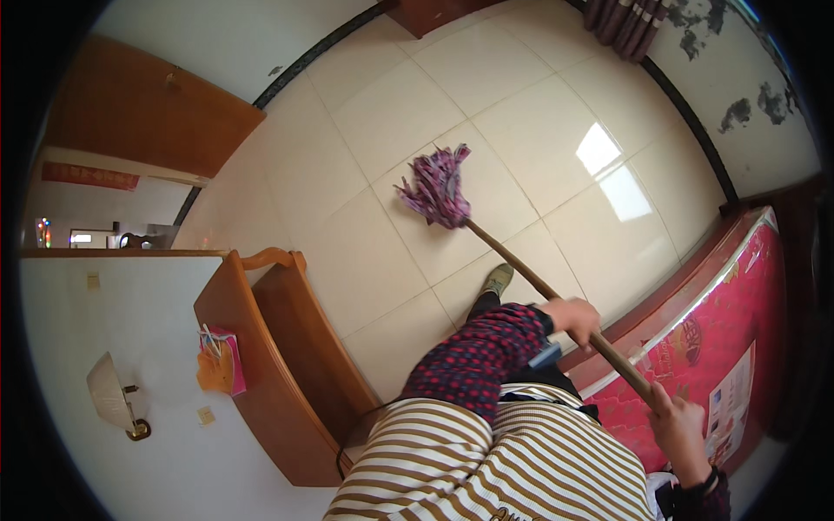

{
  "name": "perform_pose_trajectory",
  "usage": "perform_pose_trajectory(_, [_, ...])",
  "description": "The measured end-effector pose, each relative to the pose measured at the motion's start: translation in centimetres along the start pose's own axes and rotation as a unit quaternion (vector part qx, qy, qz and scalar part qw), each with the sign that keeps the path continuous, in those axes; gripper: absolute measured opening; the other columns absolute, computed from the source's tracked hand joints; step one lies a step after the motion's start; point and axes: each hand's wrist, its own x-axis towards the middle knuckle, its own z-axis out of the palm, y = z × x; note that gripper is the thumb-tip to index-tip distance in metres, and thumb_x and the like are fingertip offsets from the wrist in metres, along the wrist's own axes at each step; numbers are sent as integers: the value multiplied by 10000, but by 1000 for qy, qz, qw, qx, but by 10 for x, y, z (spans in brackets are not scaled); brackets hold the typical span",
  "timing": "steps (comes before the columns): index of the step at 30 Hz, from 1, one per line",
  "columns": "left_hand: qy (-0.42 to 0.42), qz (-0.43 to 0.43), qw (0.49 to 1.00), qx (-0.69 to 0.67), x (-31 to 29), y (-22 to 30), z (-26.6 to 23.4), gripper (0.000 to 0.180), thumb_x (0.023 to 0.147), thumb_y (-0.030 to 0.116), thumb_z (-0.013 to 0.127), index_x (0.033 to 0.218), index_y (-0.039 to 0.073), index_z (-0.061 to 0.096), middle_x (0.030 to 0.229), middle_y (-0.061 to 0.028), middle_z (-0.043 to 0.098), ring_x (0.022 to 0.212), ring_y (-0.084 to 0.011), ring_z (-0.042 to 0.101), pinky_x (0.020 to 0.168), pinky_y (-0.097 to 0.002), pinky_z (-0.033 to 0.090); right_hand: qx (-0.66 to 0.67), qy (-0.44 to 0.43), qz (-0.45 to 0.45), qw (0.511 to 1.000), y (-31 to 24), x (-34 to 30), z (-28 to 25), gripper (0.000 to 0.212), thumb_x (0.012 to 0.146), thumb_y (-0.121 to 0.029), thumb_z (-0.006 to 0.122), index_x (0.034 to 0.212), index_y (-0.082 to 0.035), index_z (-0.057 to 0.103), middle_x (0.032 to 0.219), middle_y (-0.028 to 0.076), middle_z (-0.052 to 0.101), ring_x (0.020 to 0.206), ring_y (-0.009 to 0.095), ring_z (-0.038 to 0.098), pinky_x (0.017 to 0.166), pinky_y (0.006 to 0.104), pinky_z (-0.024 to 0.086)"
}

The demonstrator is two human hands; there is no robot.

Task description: Mop the tiled floor of a bedroom, including under the edges of furniture.

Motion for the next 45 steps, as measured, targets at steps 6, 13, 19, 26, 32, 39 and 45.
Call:
perform_pose_trajectory(6, [33,24,996,-83,56,78,49,405,623,413,744,869,96,688,850,-129,661,832,-317,623,719,-408,490,-61,-25,53,996,23,-57,-5,506,606,-76,713,1091,-120,575,649,113,546,575,319,557,564,426,451])
perform_pose_trajectory(13, [128,18,988,-88,50,76,53,390,657,448,725,867,121,683,872,-106,655,880,-283,622,713,-425,492,-176,83,-29,980,52,-52,18,416,653,-137,697,1056,-139,593,633,71,485,573,277,526,548,417,414])
perform_pose_trajectory(19, [169,-38,983,-58,-7,-5,30,343,694,449,687,849,144,664,873,-76,654,868,-277,625,706,-437,488,-233,78,-34,969,-19,35,-8,338,722,-152,646,1056,-179,598,627,40,481,548,234,535,559,388,442])
perform_pose_trajectory(26, [285,-108,952,-9,-154,-146,-3,123,682,215,606,749,115,631,818,-107,647,808,-304,625,683,-471,468,-109,67,-94,987,-178,155,-41,406,721,-169,653,1113,-161,546,641,58,515,549,257,565,495,400,434])
perform_pose_trajectory(32, [549,-315,771,73,-322,-269,-3,431,617,175,736,1009,114,567,1076,-105,545,1059,-302,492,890,-416,391,-97,-1,-187,977,-320,298,-42,452,818,-231,586,1223,-120,419,704,114,587,588,312,616,510,408,488])
perform_pose_trajectory(39, [541,-566,605,-142,-506,-281,170,401,782,297,635,1092,50,571,1100,-184,583,1031,-329,549,871,-405,449,-53,35,-239,969,-438,441,16,444,839,-273,562,1242,-150,422,744,124,637,669,304,638,570,420,505])
perform_pose_trajectory(45, [433,-636,571,-287,-495,-184,257,404,774,284,624,1086,35,561,1025,-213,603,999,-353,564,858,-415,455,-52,21,-232,971,-443,440,28,445,850,-280,549,1258,-165,411,794,118,654,735,301,646,630,429,512])
